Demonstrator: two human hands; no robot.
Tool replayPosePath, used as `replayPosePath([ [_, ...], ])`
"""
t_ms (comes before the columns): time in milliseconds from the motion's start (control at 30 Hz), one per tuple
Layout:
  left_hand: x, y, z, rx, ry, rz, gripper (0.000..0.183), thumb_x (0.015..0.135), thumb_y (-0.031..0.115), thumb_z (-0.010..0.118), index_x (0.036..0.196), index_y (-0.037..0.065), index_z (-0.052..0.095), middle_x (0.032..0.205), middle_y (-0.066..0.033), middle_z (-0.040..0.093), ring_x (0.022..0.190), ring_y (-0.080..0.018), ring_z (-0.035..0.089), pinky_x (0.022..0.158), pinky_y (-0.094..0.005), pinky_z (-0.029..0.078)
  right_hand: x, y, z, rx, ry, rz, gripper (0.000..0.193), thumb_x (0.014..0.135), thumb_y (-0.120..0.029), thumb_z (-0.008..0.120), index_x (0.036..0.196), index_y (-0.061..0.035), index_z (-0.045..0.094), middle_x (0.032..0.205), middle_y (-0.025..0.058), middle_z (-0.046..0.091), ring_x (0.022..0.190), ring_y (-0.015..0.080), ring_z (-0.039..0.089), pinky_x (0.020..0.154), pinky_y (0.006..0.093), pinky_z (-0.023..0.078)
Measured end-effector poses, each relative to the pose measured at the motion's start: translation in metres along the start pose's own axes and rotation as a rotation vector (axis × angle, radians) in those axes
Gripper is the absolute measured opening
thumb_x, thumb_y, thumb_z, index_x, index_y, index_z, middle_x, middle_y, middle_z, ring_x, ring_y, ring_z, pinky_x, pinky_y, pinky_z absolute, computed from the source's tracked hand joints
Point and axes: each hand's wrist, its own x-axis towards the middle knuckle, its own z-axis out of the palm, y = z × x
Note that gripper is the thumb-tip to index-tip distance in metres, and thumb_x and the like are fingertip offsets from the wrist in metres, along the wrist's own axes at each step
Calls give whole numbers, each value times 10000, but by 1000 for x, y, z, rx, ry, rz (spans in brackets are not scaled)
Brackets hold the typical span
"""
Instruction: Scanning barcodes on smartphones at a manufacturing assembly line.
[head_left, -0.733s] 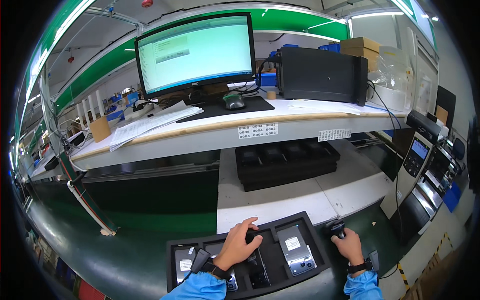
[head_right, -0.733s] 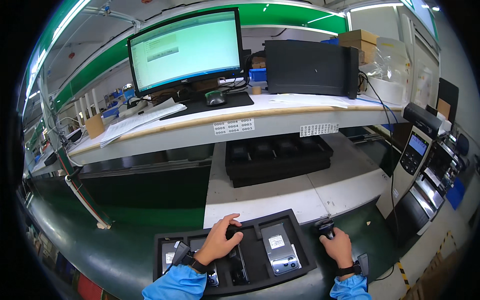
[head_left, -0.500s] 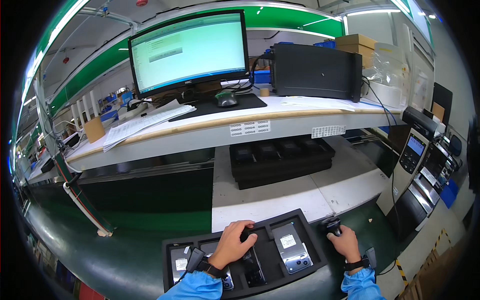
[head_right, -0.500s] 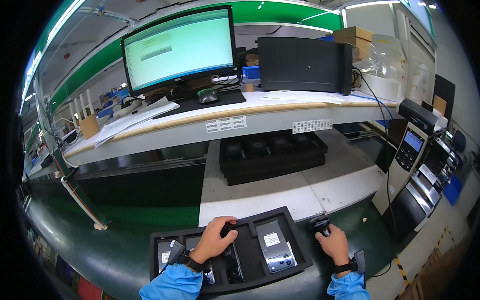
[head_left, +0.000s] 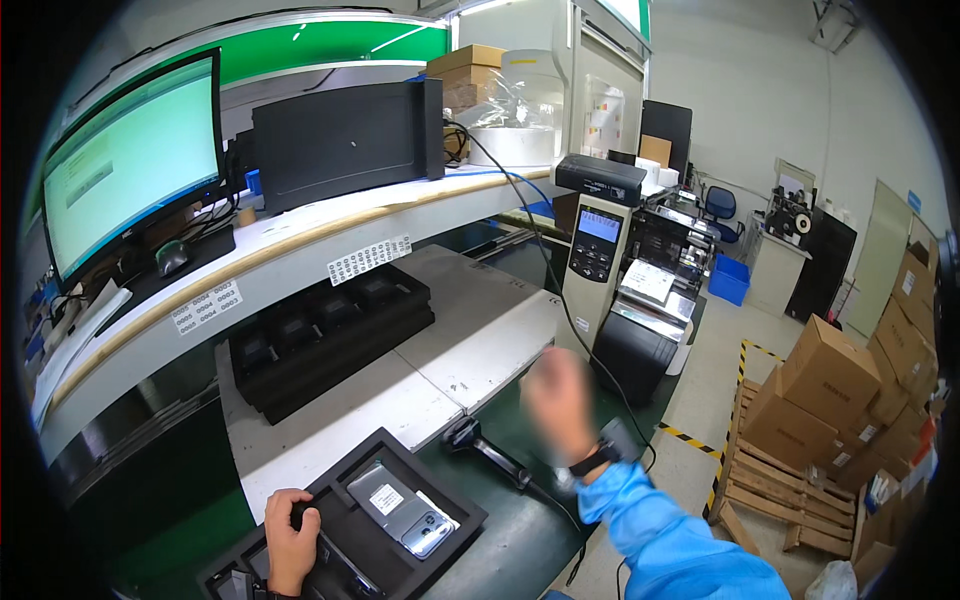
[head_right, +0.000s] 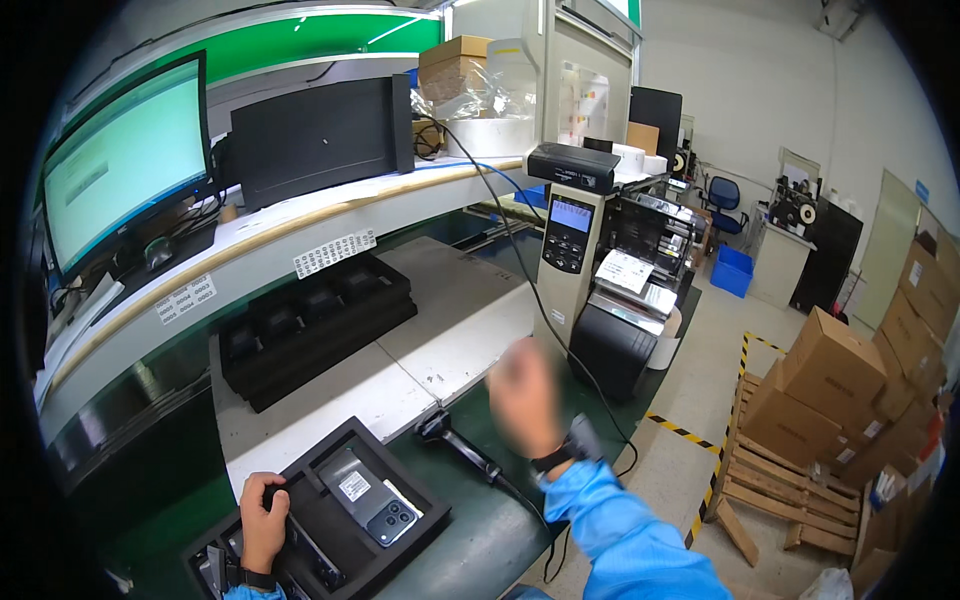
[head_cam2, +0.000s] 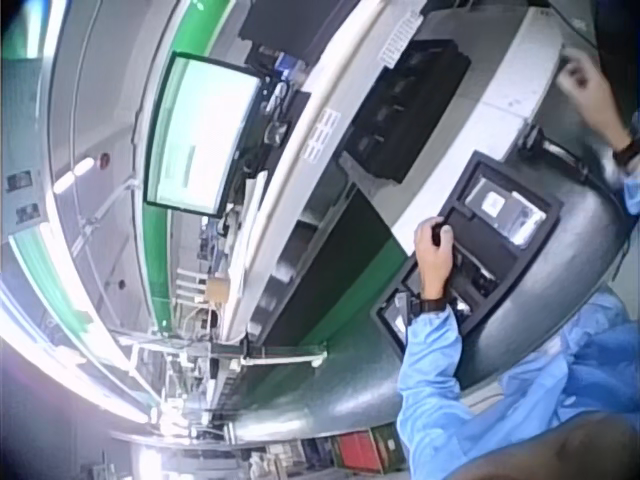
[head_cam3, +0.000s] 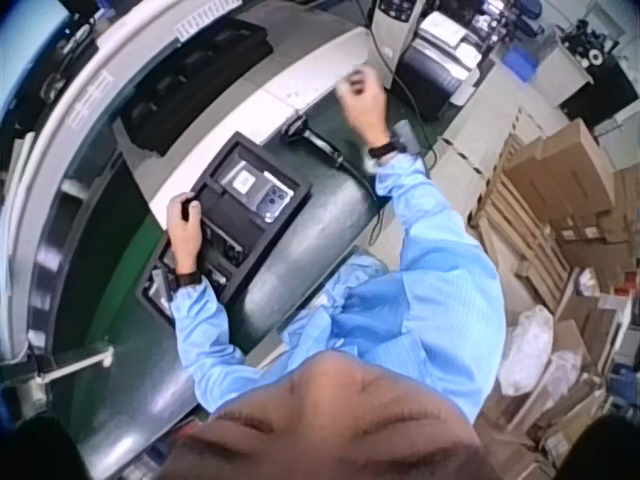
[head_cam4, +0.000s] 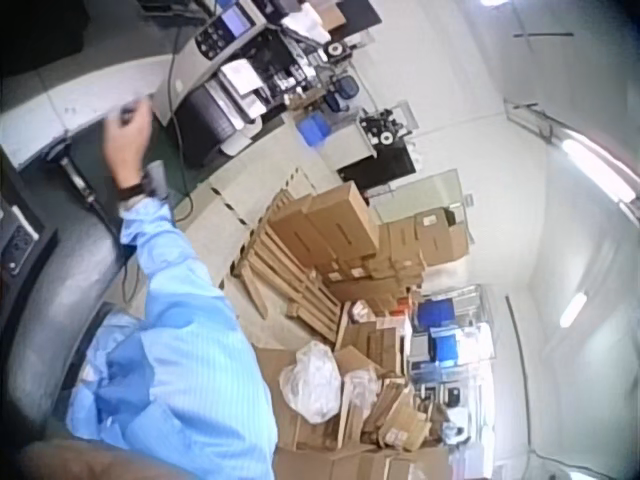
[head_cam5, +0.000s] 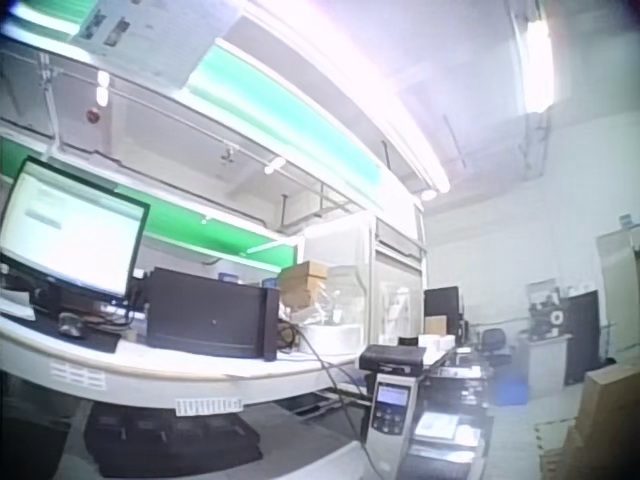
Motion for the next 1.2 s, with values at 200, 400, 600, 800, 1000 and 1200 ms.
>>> replayPosePath([
  [200, 2, 0, 7, 2, 17, 80, 155, 820, 117, 675, 940, 20, 654, 1003, -126, 646, 982, -307, 602, 903, -394, 465, 115, 55, -68, 542, 397, 346, 374, 1004, -269, 675, 1258, -3, 605, 920, 24, 628, 636, 79, 580, 484, 229, 435],
  [400, 1, -2, 7, 6, 23, 98, 136, 821, 131, 680, 915, 32, 671, 999, -119, 663, 988, -314, 602, 913, -410, 457, 156, 56, -77, 284, 462, 271, 302, 1027, -291, 649, 966, 0, 702, 775, 17, 671, 548, 90, 550, 482, 240, 404],
  [600, 3, 1, 6, -1, 12, 81, 132, 832, 151, 674, 906, 42, 680, 1006, -107, 666, 1000, -304, 597, 928, -407, 443, 155, 92, -102, -575, 642, 63, 461, 958, -366, 576, 767, 37, 689, 691, 236, 667, 657, 426, 652, 645, 525, 493],
  [800, 1, 0, 8, 27, 20, 104, 127, 835, 158, 677, 903, 52, 694, 1008, -100, 665, 1003, -297, 596, 931, -406, 436, 82, 91, -108, -90, 470, 339, 319, 979, -263, 633, 845, 10, 729, 586, 54, 617, 454, 126, 544, 437, 302, 411],
  [1000, -1, 1, 4, 56, 12, 95, 180, 839, 177, 689, 967, 51, 700, 1023, -113, 671, 1017, -310, 602, 931, -413, 442, 7, 8, -34, 237, -7, 250, 235, 995, -225, 661, 912, -18, 733, 620, 3, 602, 488, 59, 505, 441, 247, 369],
  [1200, 3, 4, 1, -8, -26, 90, 326, 878, 215, 700, 1144, 30, 657, 1126, -165, 669, 1081, -350, 621, 973, -411, 466, -87, -107, 37, 248, -1038, 327, 266, 995, -258, 670, 901, -19, 739, 670, 8, 653, 611, 57, 588, 561, 243, 465],
])
